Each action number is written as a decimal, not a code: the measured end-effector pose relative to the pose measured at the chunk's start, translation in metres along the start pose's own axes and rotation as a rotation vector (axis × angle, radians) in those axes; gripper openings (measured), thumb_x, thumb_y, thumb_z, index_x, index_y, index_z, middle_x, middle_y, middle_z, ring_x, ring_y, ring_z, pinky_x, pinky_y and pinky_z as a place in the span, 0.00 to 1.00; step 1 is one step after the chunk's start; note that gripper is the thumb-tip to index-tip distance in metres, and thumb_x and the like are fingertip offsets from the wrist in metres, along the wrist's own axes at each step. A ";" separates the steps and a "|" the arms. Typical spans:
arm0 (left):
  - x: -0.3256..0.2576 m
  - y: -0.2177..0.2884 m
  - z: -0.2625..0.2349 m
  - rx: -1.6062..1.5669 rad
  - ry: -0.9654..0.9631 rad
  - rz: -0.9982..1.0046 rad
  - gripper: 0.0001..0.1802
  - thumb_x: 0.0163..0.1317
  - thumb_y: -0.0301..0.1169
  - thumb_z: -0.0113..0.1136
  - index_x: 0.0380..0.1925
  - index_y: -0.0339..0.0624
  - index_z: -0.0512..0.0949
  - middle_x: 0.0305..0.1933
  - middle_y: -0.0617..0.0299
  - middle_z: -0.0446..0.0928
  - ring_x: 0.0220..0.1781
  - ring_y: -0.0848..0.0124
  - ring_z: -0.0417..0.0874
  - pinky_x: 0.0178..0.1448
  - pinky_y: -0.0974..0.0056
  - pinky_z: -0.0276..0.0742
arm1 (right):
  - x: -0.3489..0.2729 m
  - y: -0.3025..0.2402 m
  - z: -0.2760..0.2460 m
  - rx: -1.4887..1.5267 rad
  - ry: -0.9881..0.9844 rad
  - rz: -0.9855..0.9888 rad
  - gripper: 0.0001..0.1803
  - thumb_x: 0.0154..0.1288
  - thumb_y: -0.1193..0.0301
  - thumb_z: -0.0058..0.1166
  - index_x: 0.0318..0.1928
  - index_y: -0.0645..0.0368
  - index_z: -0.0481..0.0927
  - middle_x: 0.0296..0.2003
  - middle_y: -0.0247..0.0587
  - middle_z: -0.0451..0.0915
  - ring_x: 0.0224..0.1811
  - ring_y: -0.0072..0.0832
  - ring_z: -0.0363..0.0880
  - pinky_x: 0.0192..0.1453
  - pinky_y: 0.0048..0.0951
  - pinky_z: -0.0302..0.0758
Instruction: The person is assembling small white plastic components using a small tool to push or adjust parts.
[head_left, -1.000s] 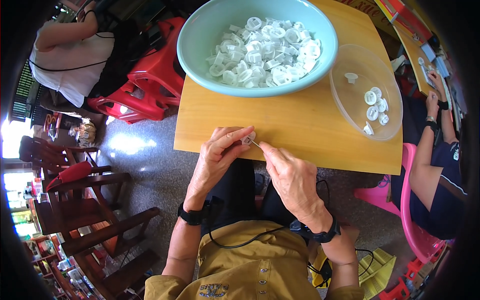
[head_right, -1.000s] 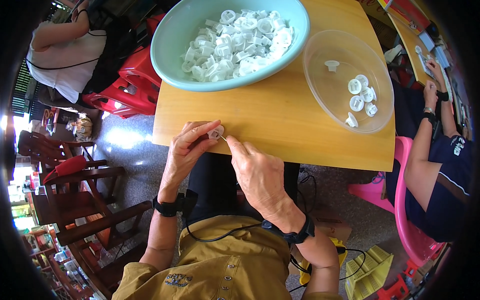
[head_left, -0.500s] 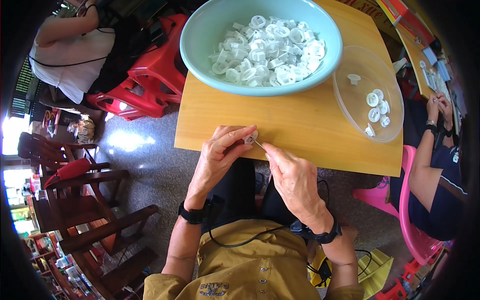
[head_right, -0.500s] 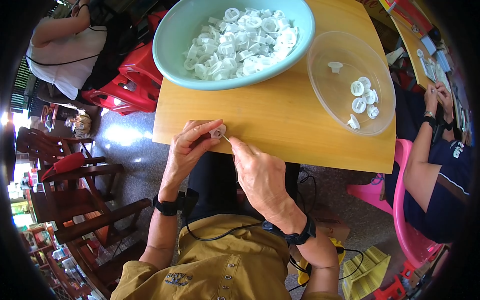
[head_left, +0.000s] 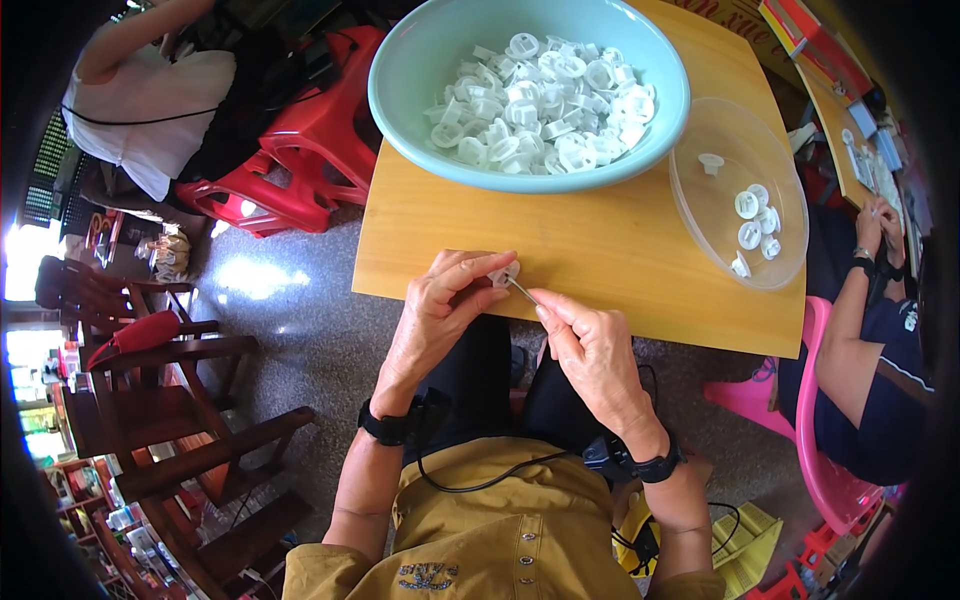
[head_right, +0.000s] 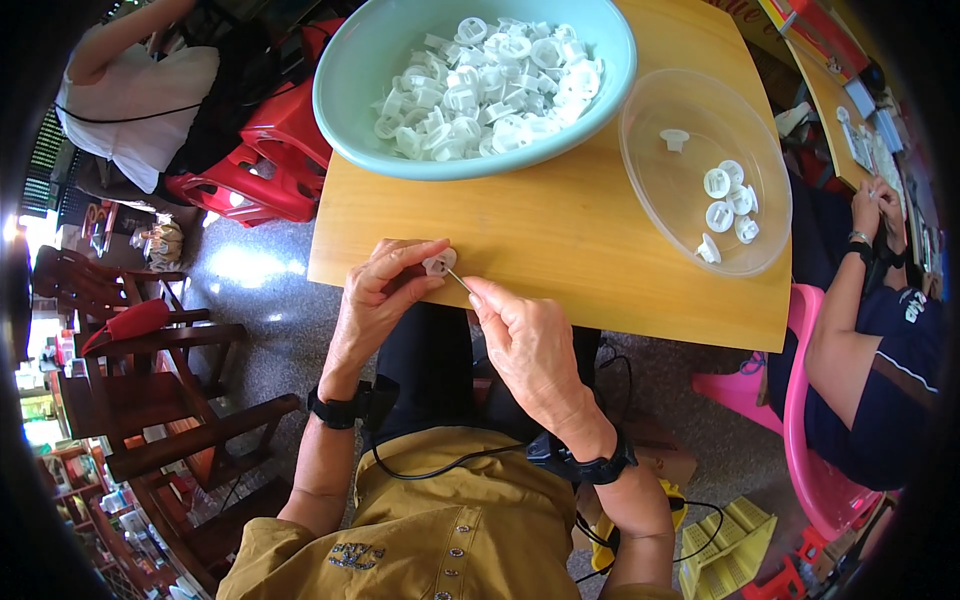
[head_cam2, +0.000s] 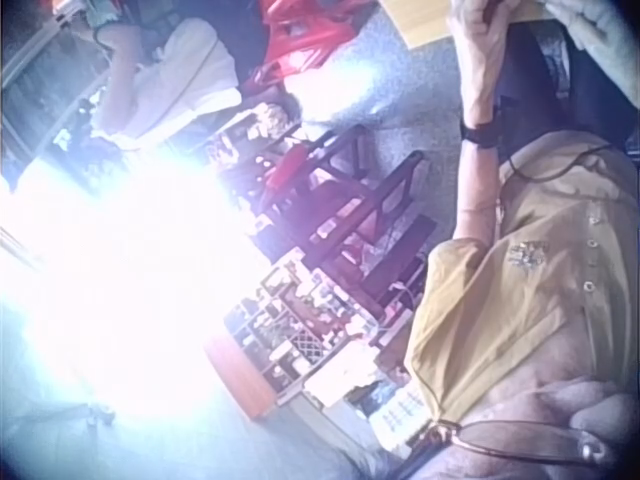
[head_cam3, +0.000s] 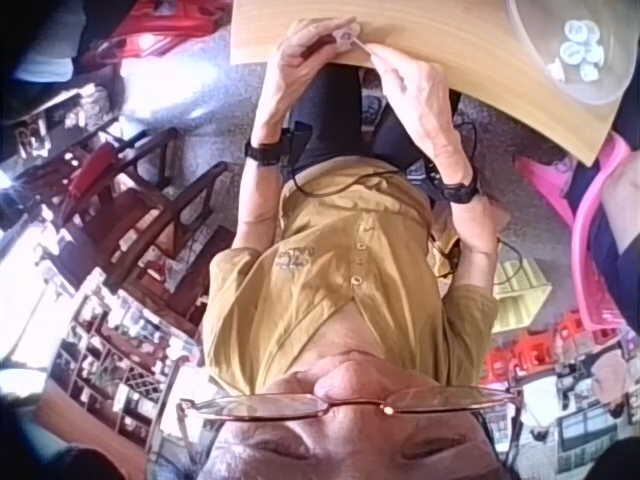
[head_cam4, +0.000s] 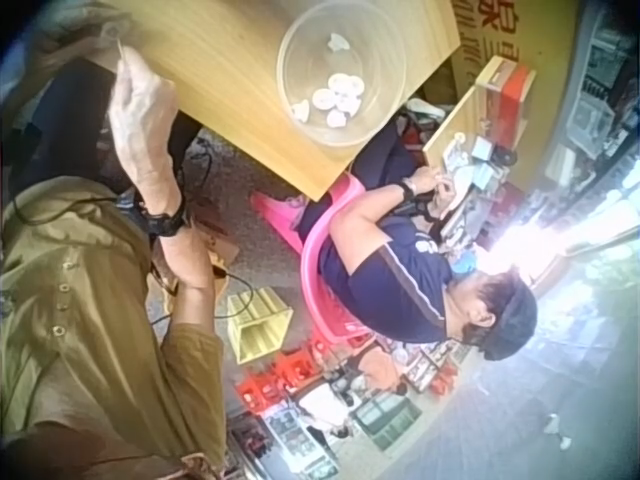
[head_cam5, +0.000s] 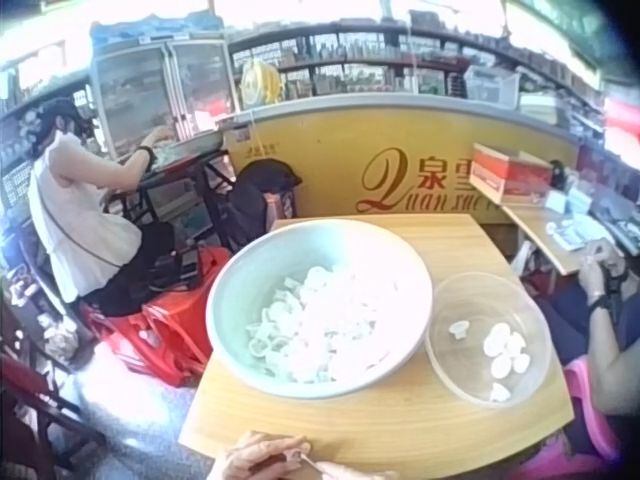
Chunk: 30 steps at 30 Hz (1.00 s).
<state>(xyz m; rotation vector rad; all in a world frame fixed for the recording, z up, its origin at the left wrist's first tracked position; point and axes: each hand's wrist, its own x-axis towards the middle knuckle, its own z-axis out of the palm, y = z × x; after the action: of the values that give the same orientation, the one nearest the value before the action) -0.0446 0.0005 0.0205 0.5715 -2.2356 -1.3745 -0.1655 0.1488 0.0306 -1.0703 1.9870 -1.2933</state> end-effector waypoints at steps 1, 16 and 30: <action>0.000 0.000 0.000 0.000 0.002 0.000 0.21 0.55 0.22 0.65 0.51 0.43 0.80 0.44 0.59 0.82 0.43 0.67 0.78 0.49 0.65 0.75 | 0.000 0.000 0.000 0.000 -0.001 -0.002 0.11 0.68 0.72 0.51 0.46 0.63 0.82 0.34 0.57 0.81 0.37 0.50 0.81 0.40 0.37 0.77; 0.000 -0.002 -0.002 0.002 -0.010 -0.002 0.21 0.54 0.22 0.65 0.51 0.42 0.80 0.41 0.58 0.82 0.43 0.65 0.78 0.49 0.64 0.74 | -0.002 -0.003 0.004 -0.197 0.067 -0.151 0.10 0.65 0.73 0.53 0.46 0.59 0.82 0.31 0.52 0.82 0.32 0.46 0.82 0.35 0.39 0.78; 0.004 0.009 -0.003 0.048 -0.059 -0.046 0.20 0.57 0.21 0.61 0.52 0.41 0.79 0.40 0.58 0.80 0.42 0.67 0.77 0.48 0.66 0.73 | -0.002 -0.043 0.011 -1.348 -0.151 -0.328 0.18 0.58 0.73 0.55 0.50 0.62 0.78 0.18 0.26 0.71 0.20 0.16 0.79 0.18 0.19 0.73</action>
<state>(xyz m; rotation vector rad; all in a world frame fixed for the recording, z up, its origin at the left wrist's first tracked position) -0.0469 -0.0001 0.0309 0.6098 -2.3214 -1.3800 -0.1417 0.1357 0.0659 -2.0099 2.5631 0.2528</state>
